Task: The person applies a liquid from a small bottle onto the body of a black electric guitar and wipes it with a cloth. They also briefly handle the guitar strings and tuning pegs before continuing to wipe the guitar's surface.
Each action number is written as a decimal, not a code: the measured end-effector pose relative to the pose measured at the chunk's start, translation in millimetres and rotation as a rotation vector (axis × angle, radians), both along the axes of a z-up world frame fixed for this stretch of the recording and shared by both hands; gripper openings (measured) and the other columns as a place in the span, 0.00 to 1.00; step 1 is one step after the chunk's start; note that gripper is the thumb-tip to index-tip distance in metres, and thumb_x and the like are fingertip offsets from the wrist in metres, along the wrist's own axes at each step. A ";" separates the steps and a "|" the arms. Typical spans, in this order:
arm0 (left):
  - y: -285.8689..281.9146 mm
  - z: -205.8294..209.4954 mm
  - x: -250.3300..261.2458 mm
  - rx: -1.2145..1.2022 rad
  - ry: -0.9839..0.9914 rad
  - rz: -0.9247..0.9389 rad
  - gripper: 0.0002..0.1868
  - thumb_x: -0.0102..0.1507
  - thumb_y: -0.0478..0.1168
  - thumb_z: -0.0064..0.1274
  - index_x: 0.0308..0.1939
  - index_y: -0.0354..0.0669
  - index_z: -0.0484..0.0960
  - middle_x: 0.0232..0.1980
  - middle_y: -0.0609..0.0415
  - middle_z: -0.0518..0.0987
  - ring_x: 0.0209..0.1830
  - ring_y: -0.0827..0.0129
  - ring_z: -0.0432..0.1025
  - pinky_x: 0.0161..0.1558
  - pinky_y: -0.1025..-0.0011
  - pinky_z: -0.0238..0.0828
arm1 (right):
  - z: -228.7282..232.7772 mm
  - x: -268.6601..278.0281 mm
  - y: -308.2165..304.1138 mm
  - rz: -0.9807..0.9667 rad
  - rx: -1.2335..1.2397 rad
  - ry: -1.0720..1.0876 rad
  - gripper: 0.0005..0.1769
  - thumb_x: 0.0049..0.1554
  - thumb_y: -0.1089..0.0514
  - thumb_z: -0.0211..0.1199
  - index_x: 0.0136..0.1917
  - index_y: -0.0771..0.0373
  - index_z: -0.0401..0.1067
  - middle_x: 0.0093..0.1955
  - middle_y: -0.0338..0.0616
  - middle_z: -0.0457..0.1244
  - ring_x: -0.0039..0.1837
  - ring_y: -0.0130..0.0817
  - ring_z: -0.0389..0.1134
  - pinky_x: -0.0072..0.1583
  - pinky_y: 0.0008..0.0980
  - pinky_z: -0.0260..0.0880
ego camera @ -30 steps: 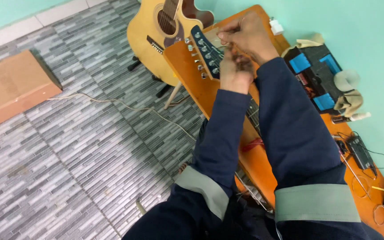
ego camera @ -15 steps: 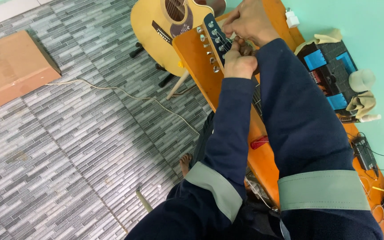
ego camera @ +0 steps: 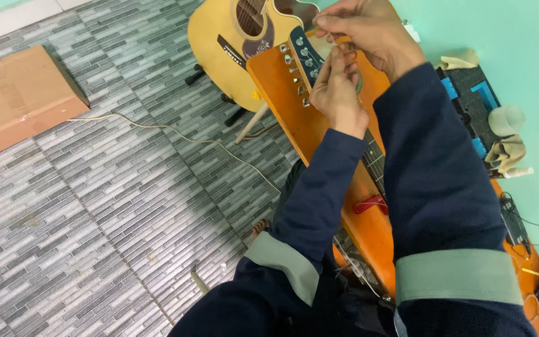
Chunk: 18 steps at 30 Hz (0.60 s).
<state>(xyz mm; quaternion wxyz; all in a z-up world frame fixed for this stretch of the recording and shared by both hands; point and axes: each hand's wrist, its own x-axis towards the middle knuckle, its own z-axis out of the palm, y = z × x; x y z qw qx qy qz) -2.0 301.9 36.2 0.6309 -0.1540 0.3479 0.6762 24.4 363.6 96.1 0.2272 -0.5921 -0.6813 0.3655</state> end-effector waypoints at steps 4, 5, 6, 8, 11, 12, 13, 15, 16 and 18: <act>2.6 -19.0 1.5 0.154 0.009 0.013 0.14 0.65 0.43 0.61 0.49 0.37 0.87 0.35 0.56 0.84 0.31 0.81 0.71 0.36 0.79 0.67 | 14.6 -3.4 -37.3 -0.018 0.093 0.001 0.23 0.67 0.42 0.56 0.65 0.60 0.68 0.58 0.41 0.66 0.60 0.29 0.67 0.56 0.27 0.71; 0.4 -22.7 1.7 0.190 -0.049 -0.001 0.17 0.63 0.43 0.63 0.51 0.35 0.87 0.34 0.54 0.84 0.27 0.81 0.70 0.31 0.81 0.66 | 17.7 -0.9 -51.0 -0.030 0.119 0.033 0.31 0.66 0.36 0.51 0.69 0.62 0.64 0.65 0.45 0.62 0.68 0.35 0.65 0.62 0.32 0.70; -1.3 -22.1 -3.6 0.188 -0.050 -0.003 0.17 0.63 0.43 0.63 0.51 0.35 0.87 0.34 0.54 0.84 0.27 0.81 0.70 0.31 0.81 0.66 | 15.9 -1.6 -60.7 -0.032 0.117 0.031 0.31 0.66 0.36 0.51 0.69 0.62 0.64 0.65 0.45 0.62 0.68 0.35 0.65 0.62 0.32 0.70; -4.6 -19.2 -11.9 0.165 -0.030 -0.109 0.26 0.58 0.49 0.64 0.55 0.38 0.86 0.27 0.63 0.72 0.27 0.80 0.63 0.31 0.78 0.65 | 13.8 -0.6 -80.9 -0.191 0.094 0.031 0.22 0.65 0.35 0.52 0.59 0.53 0.65 0.59 0.36 0.62 0.59 0.27 0.66 0.53 0.29 0.77; -8.8 -21.4 -15.9 0.227 -0.026 -0.161 0.22 0.61 0.47 0.63 0.55 0.40 0.86 0.43 0.59 0.85 0.27 0.77 0.67 0.23 0.77 0.60 | 1.1 13.3 -90.6 -0.117 0.178 0.120 0.14 0.70 0.52 0.55 0.63 0.62 0.66 0.59 0.41 0.62 0.47 0.27 0.70 0.45 0.27 0.81; -10.6 -20.5 -15.3 0.228 -0.025 -0.165 0.22 0.61 0.47 0.63 0.55 0.40 0.86 0.43 0.59 0.85 0.27 0.77 0.67 0.23 0.77 0.60 | 1.6 11.8 -92.4 -0.121 0.179 0.121 0.14 0.70 0.52 0.55 0.63 0.62 0.66 0.59 0.41 0.62 0.47 0.27 0.70 0.45 0.27 0.81; -11.6 -19.2 -15.1 0.204 -0.050 -0.166 0.22 0.59 0.47 0.64 0.55 0.41 0.86 0.38 0.61 0.82 0.25 0.79 0.65 0.20 0.78 0.60 | 2.4 10.1 -93.7 -0.146 0.160 0.165 0.10 0.70 0.54 0.56 0.61 0.60 0.67 0.55 0.40 0.63 0.45 0.26 0.70 0.43 0.25 0.79; -14.9 -14.3 -15.8 0.183 -0.072 -0.171 0.23 0.58 0.46 0.65 0.55 0.42 0.86 0.33 0.64 0.80 0.24 0.82 0.62 0.18 0.79 0.60 | 1.0 6.6 -93.8 -0.175 0.143 0.210 0.06 0.70 0.57 0.58 0.58 0.59 0.68 0.52 0.39 0.64 0.44 0.26 0.70 0.42 0.22 0.77; -17.1 -10.9 -16.8 0.190 -0.037 -0.183 0.21 0.59 0.47 0.64 0.54 0.44 0.87 0.36 0.65 0.81 0.23 0.83 0.62 0.18 0.80 0.61 | -1.3 4.9 -92.6 -0.227 0.136 0.265 0.04 0.69 0.58 0.60 0.53 0.60 0.70 0.47 0.38 0.65 0.38 0.23 0.66 0.37 0.21 0.71; -17.0 -7.4 -19.2 0.198 -0.002 -0.197 0.20 0.61 0.49 0.62 0.54 0.46 0.88 0.38 0.66 0.83 0.22 0.84 0.62 0.19 0.81 0.61 | -11.1 9.5 -85.4 -0.281 0.131 0.321 0.05 0.68 0.59 0.63 0.48 0.61 0.72 0.41 0.37 0.65 0.33 0.20 0.61 0.33 0.20 0.65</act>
